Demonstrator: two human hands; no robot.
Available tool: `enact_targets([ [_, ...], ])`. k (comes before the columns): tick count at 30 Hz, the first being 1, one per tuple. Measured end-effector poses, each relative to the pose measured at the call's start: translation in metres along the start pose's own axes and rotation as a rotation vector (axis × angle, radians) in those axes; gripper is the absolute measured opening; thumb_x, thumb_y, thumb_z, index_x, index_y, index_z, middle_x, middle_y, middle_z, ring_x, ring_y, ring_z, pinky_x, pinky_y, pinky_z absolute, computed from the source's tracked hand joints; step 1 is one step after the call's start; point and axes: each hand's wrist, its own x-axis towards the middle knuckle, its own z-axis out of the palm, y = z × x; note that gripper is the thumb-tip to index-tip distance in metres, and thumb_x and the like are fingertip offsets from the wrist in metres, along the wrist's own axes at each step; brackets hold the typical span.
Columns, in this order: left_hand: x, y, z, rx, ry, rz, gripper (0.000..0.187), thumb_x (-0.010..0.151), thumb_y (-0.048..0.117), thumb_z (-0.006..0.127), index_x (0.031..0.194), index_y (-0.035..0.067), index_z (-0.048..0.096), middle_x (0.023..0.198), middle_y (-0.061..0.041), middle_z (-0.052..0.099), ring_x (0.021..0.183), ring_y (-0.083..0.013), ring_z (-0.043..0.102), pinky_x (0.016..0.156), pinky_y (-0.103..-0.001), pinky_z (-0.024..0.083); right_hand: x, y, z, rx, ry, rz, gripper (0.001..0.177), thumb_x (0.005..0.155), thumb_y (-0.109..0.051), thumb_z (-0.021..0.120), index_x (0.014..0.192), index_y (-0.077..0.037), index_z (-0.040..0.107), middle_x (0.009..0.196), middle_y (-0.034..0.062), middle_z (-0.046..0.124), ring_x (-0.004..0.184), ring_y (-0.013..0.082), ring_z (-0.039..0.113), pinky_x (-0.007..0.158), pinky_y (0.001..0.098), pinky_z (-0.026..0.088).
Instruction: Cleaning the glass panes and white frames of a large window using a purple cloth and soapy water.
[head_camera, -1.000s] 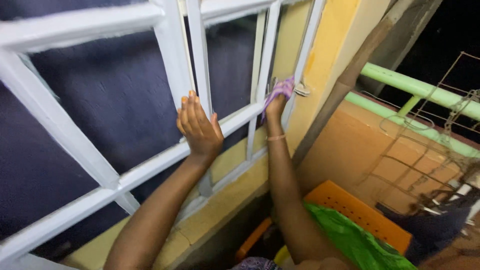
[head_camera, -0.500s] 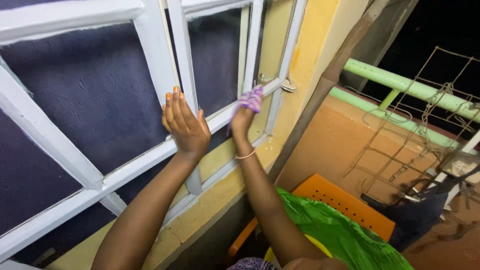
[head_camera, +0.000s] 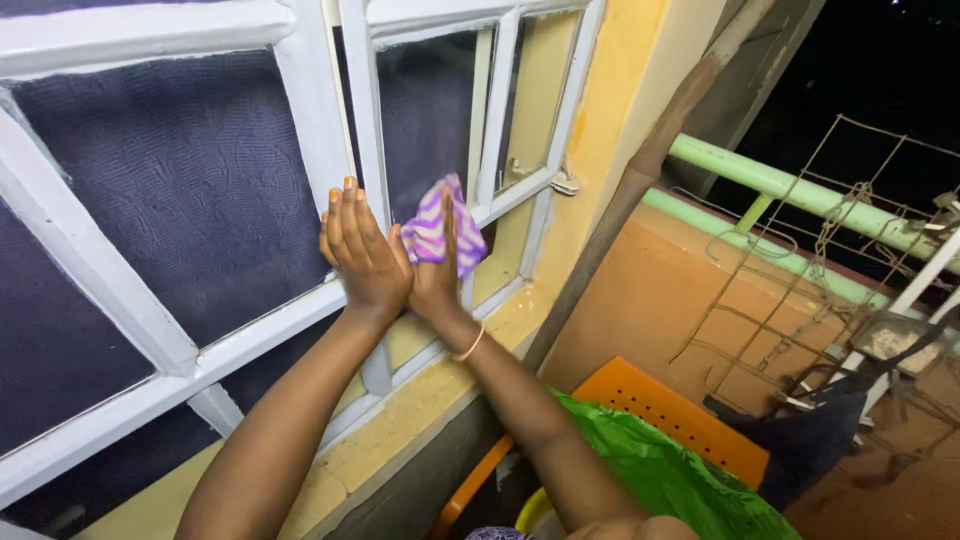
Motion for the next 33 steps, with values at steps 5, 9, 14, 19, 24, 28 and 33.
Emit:
enact_targets([
  [5, -0.002, -0.002, -0.001, -0.019, -0.002, 0.015, 0.068, 0.104, 0.01, 0.066, 0.156, -0.011, 0.028, 0.164, -0.027, 0.033, 0.155, -0.0386, 0.025, 0.128, -0.054, 0.021, 0.098, -0.005, -0.014, 0.216, 0.024, -0.152, 0.073, 0.1, -0.004, 0.047, 0.166, -0.004, 0.015, 0.177, 0.0151, 0.012, 0.158, 0.0303, 0.028, 0.126, 0.043, 0.032],
  [9, -0.002, -0.002, 0.001, -0.014, -0.028, 0.001, 0.069, 0.101, 0.01, 0.066, 0.155, -0.011, 0.029, 0.163, -0.026, 0.035, 0.155, -0.0385, 0.027, 0.126, -0.055, 0.022, 0.168, 0.003, -0.035, 0.218, 0.062, -0.223, 0.071, 0.104, -0.006, 0.049, 0.166, -0.004, 0.015, 0.175, 0.0121, 0.015, 0.155, 0.0267, 0.031, 0.123, 0.0398, 0.033],
  [14, -0.003, 0.001, 0.0, -0.004, -0.015, -0.008, 0.068, 0.104, 0.009, 0.067, 0.156, -0.01, 0.029, 0.164, -0.027, 0.034, 0.156, -0.0398, 0.026, 0.127, -0.055, 0.023, 0.156, 0.021, -0.036, -0.212, 0.179, -0.371, 0.063, 0.11, -0.014, 0.054, 0.165, -0.008, 0.025, 0.171, 0.0114, 0.022, 0.16, 0.0264, 0.026, 0.134, 0.0389, 0.019],
  [19, -0.005, -0.001, 0.0, -0.011, -0.028, -0.004, 0.07, 0.101, 0.01, 0.069, 0.156, -0.011, 0.029, 0.164, -0.026, 0.034, 0.156, -0.0396, 0.026, 0.126, -0.056, 0.024, 0.1, 0.037, -0.038, -0.083, 0.175, -0.27, 0.062, 0.11, -0.019, 0.05, 0.164, -0.003, 0.024, 0.173, 0.0169, 0.024, 0.162, 0.0319, 0.028, 0.134, 0.0414, 0.023],
  [24, -0.007, -0.001, 0.001, -0.009, -0.05, -0.005, 0.072, 0.101, 0.01, 0.069, 0.156, -0.012, 0.028, 0.165, -0.027, 0.032, 0.157, -0.041, 0.025, 0.127, -0.057, 0.024, 0.059, 0.069, -0.033, -0.152, 0.132, -0.178, 0.062, 0.108, -0.017, 0.052, 0.161, 0.003, 0.028, 0.169, 0.0206, 0.03, 0.16, 0.0369, 0.027, 0.133, 0.0465, 0.017],
  [28, -0.005, -0.001, 0.001, -0.007, -0.06, -0.017, 0.073, 0.102, 0.009, 0.069, 0.157, -0.012, 0.026, 0.165, -0.029, 0.03, 0.156, -0.0423, 0.024, 0.126, -0.057, 0.024, 0.03, 0.074, -0.032, -0.108, 0.119, -0.111, 0.061, 0.107, -0.019, 0.051, 0.159, 0.005, 0.029, 0.166, 0.021, 0.036, 0.158, 0.0376, 0.029, 0.132, 0.0476, 0.017],
  [33, -0.007, -0.002, 0.0, -0.011, -0.077, -0.029, 0.075, 0.104, 0.009, 0.07, 0.159, -0.011, 0.024, 0.167, -0.028, 0.029, 0.158, -0.0412, 0.022, 0.126, -0.055, 0.024, 0.005, 0.062, -0.034, -0.068, 0.125, -0.065, 0.055, 0.106, -0.016, 0.048, 0.157, 0.004, 0.035, 0.162, 0.021, 0.043, 0.155, 0.0369, 0.035, 0.131, 0.0478, 0.019],
])
